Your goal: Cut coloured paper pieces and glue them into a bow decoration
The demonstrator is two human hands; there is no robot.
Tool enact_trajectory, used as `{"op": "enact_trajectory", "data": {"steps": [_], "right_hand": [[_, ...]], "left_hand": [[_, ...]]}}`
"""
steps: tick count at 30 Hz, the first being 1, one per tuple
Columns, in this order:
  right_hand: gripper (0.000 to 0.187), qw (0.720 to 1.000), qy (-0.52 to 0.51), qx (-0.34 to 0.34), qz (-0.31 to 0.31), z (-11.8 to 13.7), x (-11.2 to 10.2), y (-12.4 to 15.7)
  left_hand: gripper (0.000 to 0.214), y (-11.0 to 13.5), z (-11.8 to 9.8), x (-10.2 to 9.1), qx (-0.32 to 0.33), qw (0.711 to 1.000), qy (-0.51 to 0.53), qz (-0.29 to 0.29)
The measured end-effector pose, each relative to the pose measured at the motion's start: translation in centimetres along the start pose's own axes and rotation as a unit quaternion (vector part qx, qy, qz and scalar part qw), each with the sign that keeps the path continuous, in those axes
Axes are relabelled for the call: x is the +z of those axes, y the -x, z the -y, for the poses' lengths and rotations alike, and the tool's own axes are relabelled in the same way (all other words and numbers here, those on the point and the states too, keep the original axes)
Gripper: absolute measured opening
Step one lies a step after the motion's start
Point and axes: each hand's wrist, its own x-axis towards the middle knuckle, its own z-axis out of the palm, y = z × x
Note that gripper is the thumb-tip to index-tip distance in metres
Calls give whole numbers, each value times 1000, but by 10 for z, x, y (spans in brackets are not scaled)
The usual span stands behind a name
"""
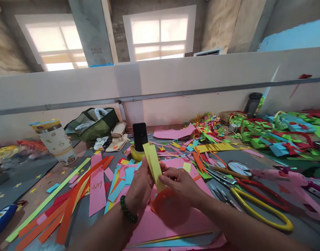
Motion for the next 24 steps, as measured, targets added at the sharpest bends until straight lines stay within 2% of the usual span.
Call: {"op": "enact_trajectory", "data": {"steps": [2, 8, 12, 14, 18, 24], "right_hand": [[38, 1000, 1, 7, -5, -1, 0, 0], [37, 998, 52, -23, 3, 6, -4, 5], [24, 989, 100, -29, -103, 15, -17, 4], [26, 988, 47, -39, -139, 19, -23, 1], [33, 985, -103, -22, -137, 20, -29, -3], [31, 979, -158, 7, -128, 21, -32, 0]], "left_hand": [[47, 1, 2, 0, -2, 1000, -7, 10], [26, 2, 3, -3, 31, 994, -106, 23], [28, 6, 0, 0, 25, 983, -183, 20], [31, 11, 1, 3, -27, 974, -221, 39], [34, 21, 4, 7, -123, 956, -249, 89], [37, 24, 5, 7, -141, 948, -264, 108]]}}
